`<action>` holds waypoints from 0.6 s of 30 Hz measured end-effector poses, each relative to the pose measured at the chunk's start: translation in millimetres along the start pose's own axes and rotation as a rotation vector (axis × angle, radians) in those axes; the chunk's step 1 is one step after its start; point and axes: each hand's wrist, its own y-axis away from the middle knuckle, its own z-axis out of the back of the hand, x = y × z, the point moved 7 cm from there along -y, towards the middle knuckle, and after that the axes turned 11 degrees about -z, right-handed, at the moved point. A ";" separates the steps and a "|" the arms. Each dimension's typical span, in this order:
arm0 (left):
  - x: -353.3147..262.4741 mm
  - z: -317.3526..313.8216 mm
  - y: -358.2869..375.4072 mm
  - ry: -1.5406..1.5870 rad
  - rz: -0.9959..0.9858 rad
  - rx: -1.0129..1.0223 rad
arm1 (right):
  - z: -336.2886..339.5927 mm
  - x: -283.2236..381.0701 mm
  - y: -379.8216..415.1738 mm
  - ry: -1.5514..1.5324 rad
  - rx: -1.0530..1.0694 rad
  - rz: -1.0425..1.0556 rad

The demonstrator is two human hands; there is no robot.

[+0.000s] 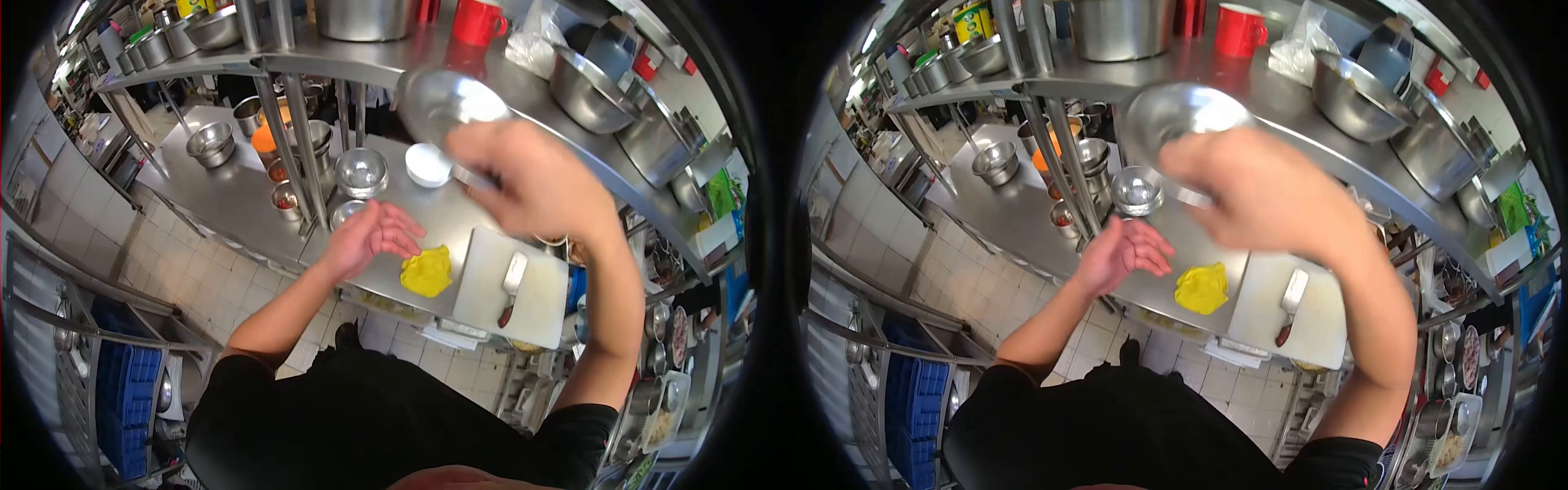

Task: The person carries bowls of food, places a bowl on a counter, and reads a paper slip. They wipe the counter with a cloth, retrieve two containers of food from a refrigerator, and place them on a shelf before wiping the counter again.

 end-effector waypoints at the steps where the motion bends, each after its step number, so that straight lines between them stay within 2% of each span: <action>1: -12.8 -20.2 2.1 0.098 0.007 -0.009 | -14.1 9.6 10.7 0.019 0.094 -0.006; 3: -30.8 -48.4 5.7 0.295 0.016 -0.021 | -47.6 23.1 33.5 0.060 0.235 -0.009; 4: -16.4 -35.8 14.0 0.252 0.084 -0.095 | -73.6 22.5 44.7 0.082 0.281 -0.006; 6: 26.0 2.9 39.7 0.174 0.222 -0.237 | -130.5 13.4 64.4 0.195 0.234 0.051; 7: 44.1 15.7 52.3 0.074 0.368 -0.303 | -150.7 6.6 71.3 0.172 0.237 0.064; 9: 87.5 53.4 77.1 0.092 0.411 -0.443 | -182.3 -2.0 84.0 0.126 0.238 0.083; 12: 136.5 125.9 115.4 0.073 0.484 -0.669 | -182.3 -24.9 105.5 -0.197 -0.013 -0.159; 14: 155.7 186.6 137.5 -0.030 0.499 -0.801 | -229.4 -88.2 160.2 -0.545 -0.127 -0.705; 15: 164.5 220.3 147.8 -0.118 0.489 -0.853 | -258.1 -117.7 196.9 -0.826 -0.283 -0.929; 16: 168.3 248.1 153.5 -0.209 0.483 -0.900 | -295.9 -142.0 239.1 -1.115 -0.451 -1.145; 17: 169.2 263.4 150.2 -0.212 0.469 -0.863 | -345.6 -155.6 287.0 -1.406 -0.626 -1.342; 18: 175.6 276.9 149.6 -0.153 0.454 -0.905 | -395.9 -150.9 338.6 -1.621 -0.649 -1.461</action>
